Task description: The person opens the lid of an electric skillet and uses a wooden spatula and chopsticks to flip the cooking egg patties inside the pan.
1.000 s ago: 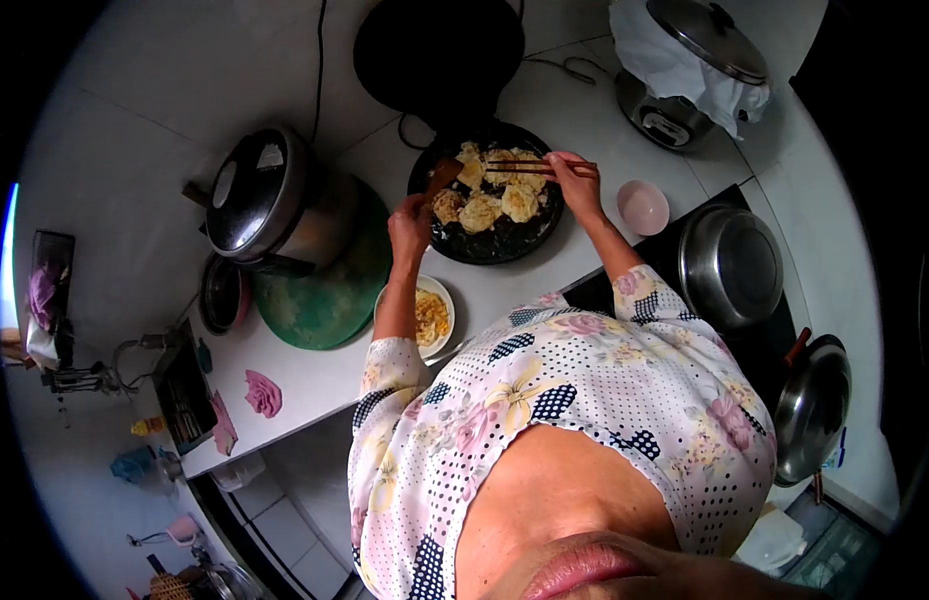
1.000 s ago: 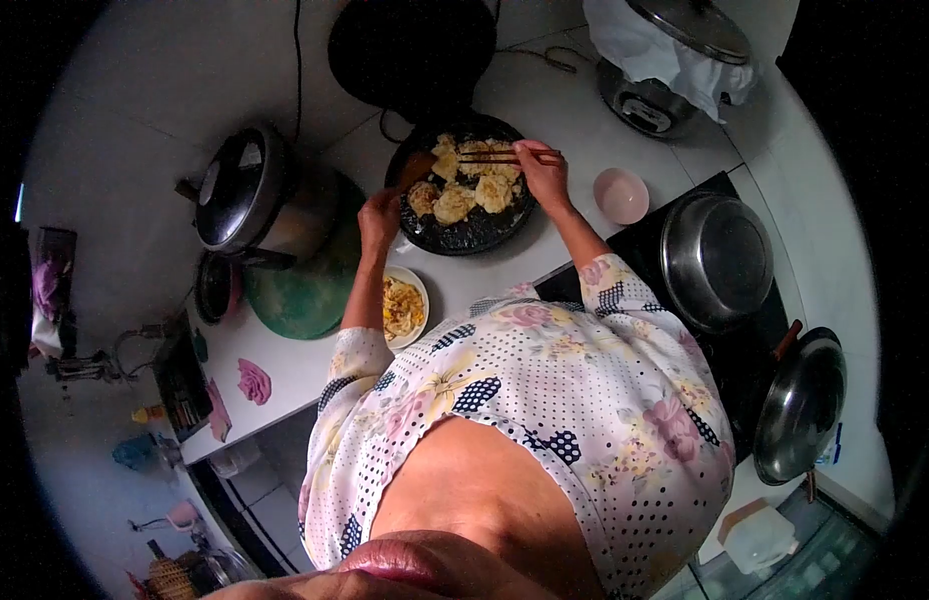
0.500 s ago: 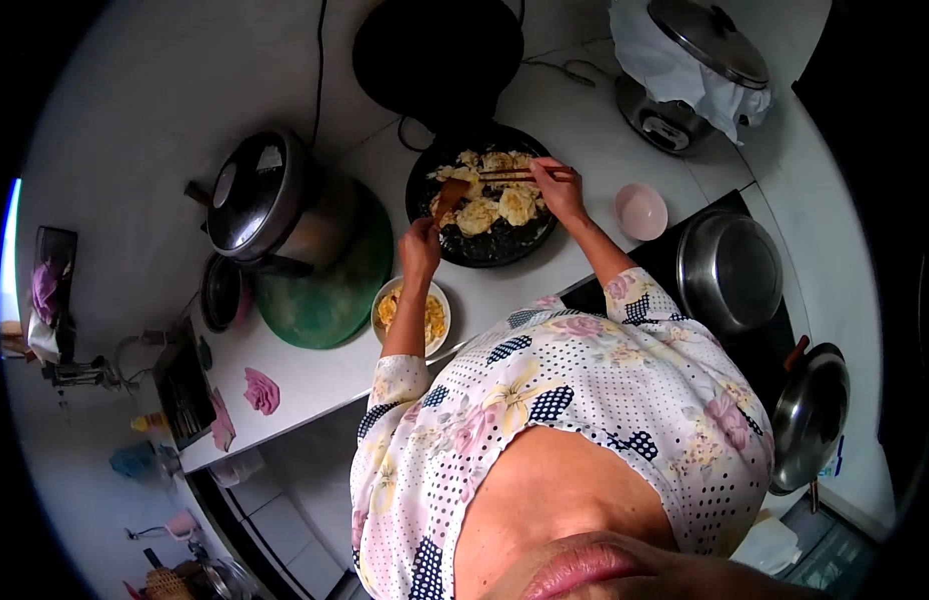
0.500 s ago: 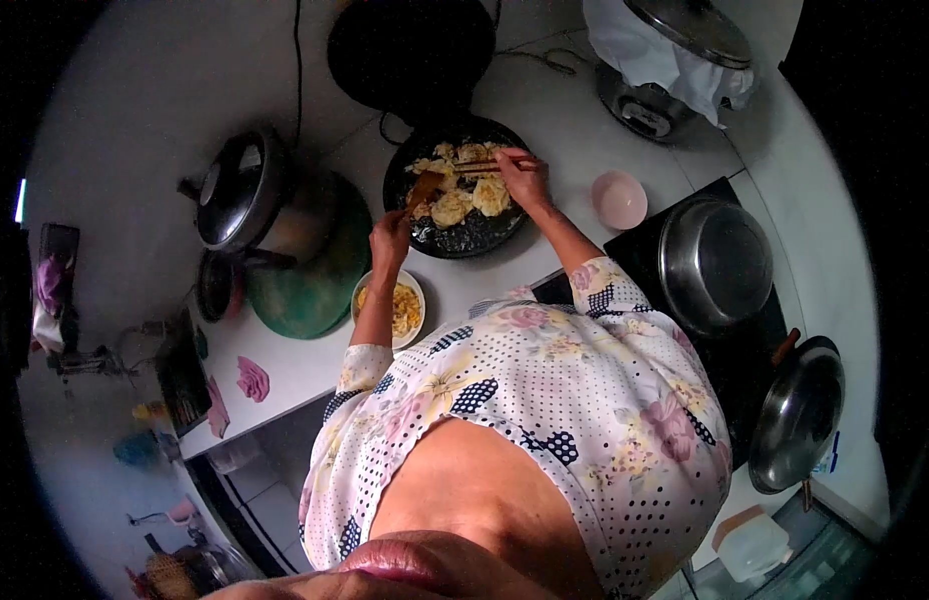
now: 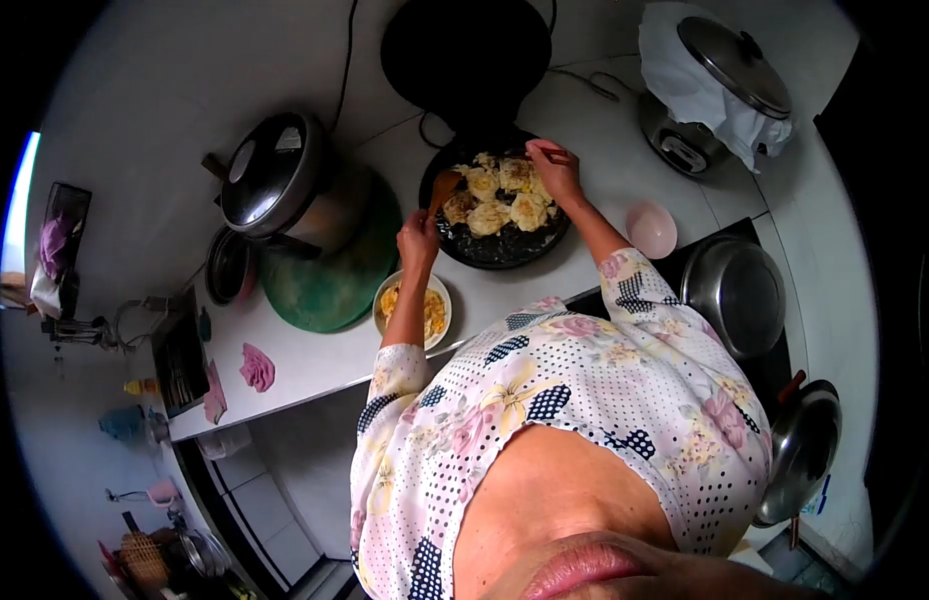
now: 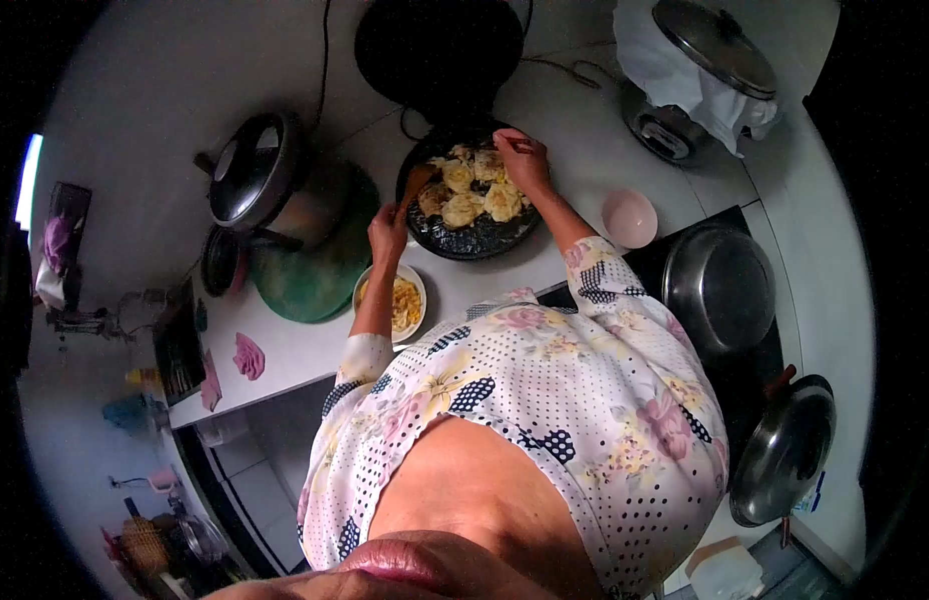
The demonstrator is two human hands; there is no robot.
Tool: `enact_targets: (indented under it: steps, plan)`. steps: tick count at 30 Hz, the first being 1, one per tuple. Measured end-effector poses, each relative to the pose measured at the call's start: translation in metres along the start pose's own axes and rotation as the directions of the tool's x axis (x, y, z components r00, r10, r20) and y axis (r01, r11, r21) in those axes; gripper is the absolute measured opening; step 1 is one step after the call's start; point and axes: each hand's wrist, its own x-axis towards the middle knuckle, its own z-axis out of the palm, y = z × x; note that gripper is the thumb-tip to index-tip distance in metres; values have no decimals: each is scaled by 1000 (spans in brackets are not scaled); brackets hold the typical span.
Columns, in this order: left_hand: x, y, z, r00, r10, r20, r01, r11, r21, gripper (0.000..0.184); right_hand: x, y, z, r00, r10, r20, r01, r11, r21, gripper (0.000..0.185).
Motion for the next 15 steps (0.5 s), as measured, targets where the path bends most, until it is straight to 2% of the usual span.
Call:
enact_targets:
  steps: [2, 5, 8, 11, 12, 15]
  plan:
    - [11, -3, 8, 995, 86, -46, -82, 994, 77, 22, -1, 3, 6, 999, 8, 44, -4, 997, -82, 23]
    - [19, -2, 12, 999, 46, 3, -46, 988, 147, 22, -11, 2, 9, 997, 20, 78, -13, 995, -100, 21]
    - [19, -11, 16, 994, 93, 51, -100, 981, 164, 21, -19, -10, -6, 998, 29, 53, -26, 997, -73, 20]
    - [14, -21, 10, 991, 114, 70, -120, 989, 90, 21, -12, 0, -23, 1000, -18, 14, 19, 997, -74, 21]
    - [10, -10, -2, 993, 72, 93, -74, 997, 17, 20, -9, 2, -27, 999, -39, 4, 39, 997, -70, 21]
    - [1, 0, -18, 998, 27, 48, -28, 999, 19, 20, -2, 2, -25, 998, -66, 18, 65, 997, 45, 20]
